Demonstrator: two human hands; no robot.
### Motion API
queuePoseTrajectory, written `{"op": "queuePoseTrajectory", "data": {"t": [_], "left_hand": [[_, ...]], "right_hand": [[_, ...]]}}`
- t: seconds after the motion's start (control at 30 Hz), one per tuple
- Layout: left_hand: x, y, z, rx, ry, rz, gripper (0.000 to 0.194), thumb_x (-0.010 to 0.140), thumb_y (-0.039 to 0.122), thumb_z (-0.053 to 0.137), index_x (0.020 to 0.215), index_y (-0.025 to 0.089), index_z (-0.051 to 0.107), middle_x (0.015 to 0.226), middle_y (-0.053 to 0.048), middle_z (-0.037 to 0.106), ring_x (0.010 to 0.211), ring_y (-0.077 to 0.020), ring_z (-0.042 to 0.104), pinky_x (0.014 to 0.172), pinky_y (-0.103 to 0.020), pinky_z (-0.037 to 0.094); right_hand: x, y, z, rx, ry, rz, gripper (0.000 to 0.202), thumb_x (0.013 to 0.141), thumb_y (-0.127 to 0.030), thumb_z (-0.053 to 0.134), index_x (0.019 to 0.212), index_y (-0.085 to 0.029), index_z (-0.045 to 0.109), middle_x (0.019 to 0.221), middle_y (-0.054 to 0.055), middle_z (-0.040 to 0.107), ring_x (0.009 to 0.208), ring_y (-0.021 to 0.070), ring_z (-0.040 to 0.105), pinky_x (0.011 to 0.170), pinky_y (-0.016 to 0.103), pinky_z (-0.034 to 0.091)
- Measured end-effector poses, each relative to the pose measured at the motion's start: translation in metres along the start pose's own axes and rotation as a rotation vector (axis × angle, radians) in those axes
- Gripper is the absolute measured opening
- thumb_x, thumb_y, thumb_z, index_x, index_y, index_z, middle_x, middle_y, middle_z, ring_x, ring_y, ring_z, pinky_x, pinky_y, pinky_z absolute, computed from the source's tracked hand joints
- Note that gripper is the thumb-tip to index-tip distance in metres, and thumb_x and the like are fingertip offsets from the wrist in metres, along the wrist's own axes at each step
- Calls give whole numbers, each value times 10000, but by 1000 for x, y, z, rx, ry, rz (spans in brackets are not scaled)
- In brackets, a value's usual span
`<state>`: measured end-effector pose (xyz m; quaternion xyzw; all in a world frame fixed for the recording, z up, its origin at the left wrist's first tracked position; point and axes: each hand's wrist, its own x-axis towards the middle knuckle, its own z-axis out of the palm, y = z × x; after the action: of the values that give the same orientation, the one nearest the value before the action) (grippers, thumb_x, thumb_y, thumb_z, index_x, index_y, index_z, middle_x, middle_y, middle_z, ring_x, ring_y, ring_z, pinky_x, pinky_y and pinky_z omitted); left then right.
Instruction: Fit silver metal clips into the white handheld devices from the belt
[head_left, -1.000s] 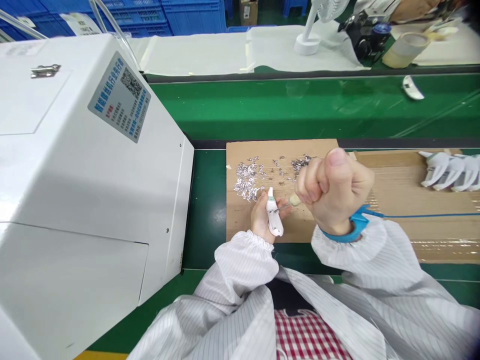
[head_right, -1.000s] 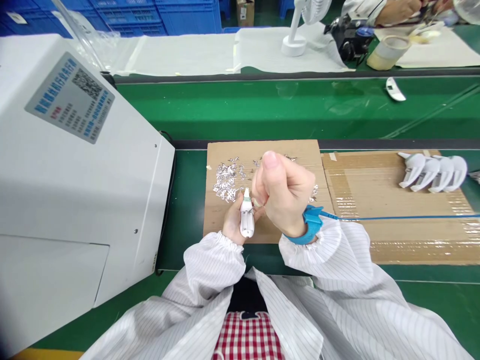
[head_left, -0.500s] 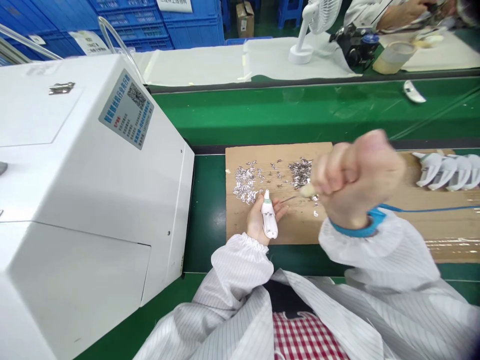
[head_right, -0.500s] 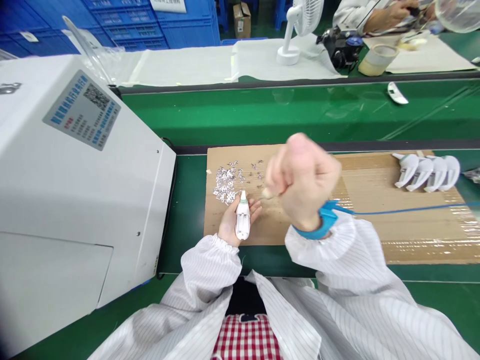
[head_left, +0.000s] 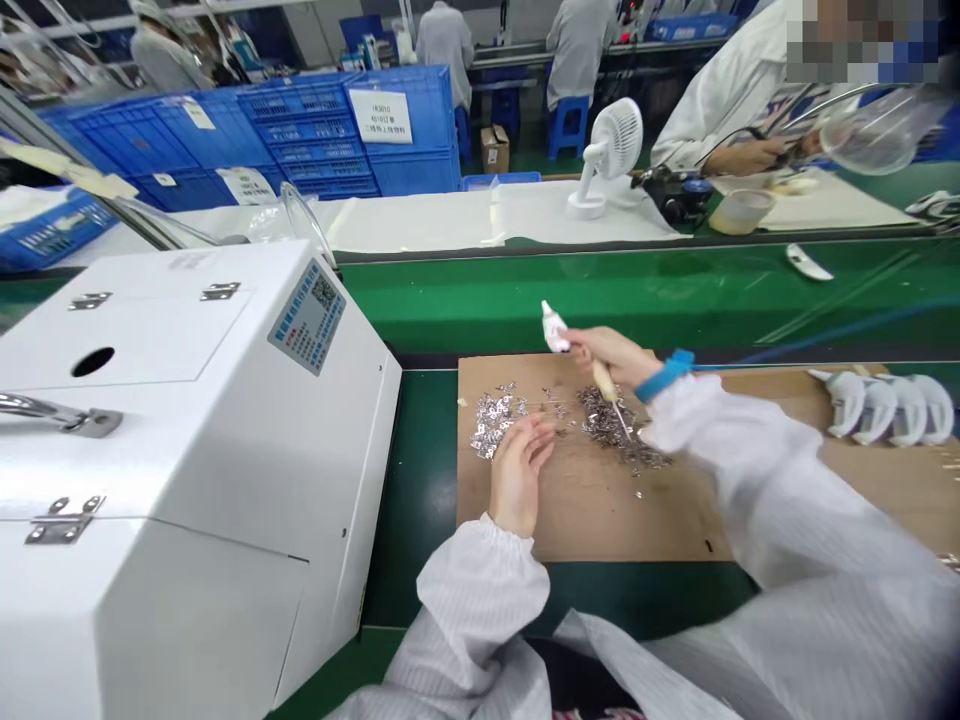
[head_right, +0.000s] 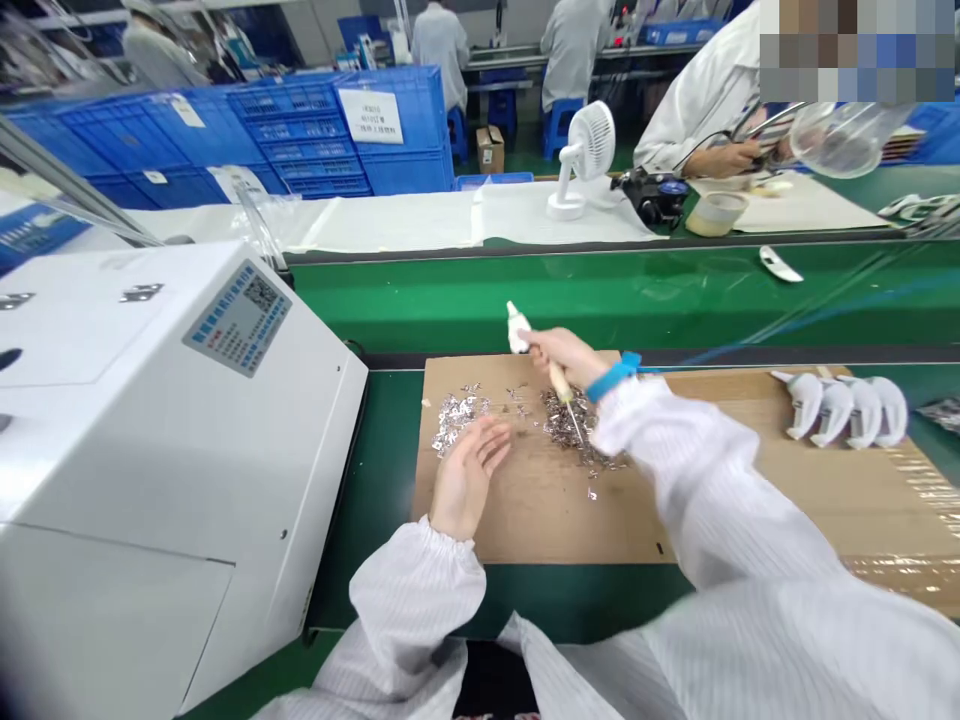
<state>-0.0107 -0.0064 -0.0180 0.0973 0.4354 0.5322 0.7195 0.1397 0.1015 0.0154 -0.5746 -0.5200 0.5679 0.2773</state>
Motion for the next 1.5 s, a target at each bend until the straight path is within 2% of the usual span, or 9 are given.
{"op": "queuePoseTrajectory", "data": {"t": [0.1,0.23,0.4,0.67,0.93,1.0,1.17,1.27,1.5], "left_hand": [[-5,-1,-12,19,-30,-9,95,837,180,627,896,151,695,905,-67,710,944,-172,665,959,-338,477],[-6,-1,-24,16,-13,-3,75,787,171,657,848,137,685,822,-50,681,810,-146,649,854,-317,507],[-1,-3,-26,32,-17,-10,102,745,188,680,835,140,665,771,-32,659,719,-129,628,744,-281,505],[-1,-2,-22,139,-78,-61,252,781,358,713,842,123,648,698,-30,631,618,-114,585,600,-245,493],[-17,6,-20,247,-357,-103,463,708,555,783,681,177,517,494,65,396,427,-71,354,357,-196,342],[-22,3,-17,258,-330,-49,465,721,579,762,688,184,517,492,72,379,419,-70,328,341,-195,327],[-30,-6,-8,436,-176,334,387,790,533,718,711,178,588,576,30,512,464,-80,431,422,-212,387],[-33,-7,-8,532,-132,458,299,847,444,686,721,180,625,610,18,553,486,-82,466,469,-219,384],[-29,-9,-21,619,-173,372,304,874,440,659,703,189,635,603,1,561,523,-108,480,523,-230,377]], "right_hand": [[46,-16,-32,-98,168,-32,297,918,-355,609,705,-183,494,492,-84,379,384,38,280,388,195,301],[55,-1,-37,-362,203,-43,159,885,-242,611,751,-156,613,598,7,569,458,74,417,492,234,376],[31,31,-16,-734,143,-120,42,726,-153,733,722,-182,703,737,58,713,725,186,626,671,269,411],[-24,13,22,-934,38,-388,147,918,-240,573,932,-179,705,962,93,744,868,217,670,735,296,428],[-98,15,30,-863,-79,-798,244,995,-263,465,968,-216,702,926,60,727,785,178,678,665,289,470],[-105,18,26,-731,-57,-741,219,982,-302,501,1002,-233,708,966,53,737,838,178,683,719,295,491],[-109,24,33,-301,87,-315,263,843,-472,667,892,-216,701,813,21,735,745,177,663,683,300,500],[-109,26,42,-135,112,-284,248,791,-453,698,814,-206,696,775,19,718,740,174,649,696,305,494],[-100,38,39,-135,32,-242,231,784,-423,684,811,-194,680,710,9,672,664,157,584,627,296,438]]}}
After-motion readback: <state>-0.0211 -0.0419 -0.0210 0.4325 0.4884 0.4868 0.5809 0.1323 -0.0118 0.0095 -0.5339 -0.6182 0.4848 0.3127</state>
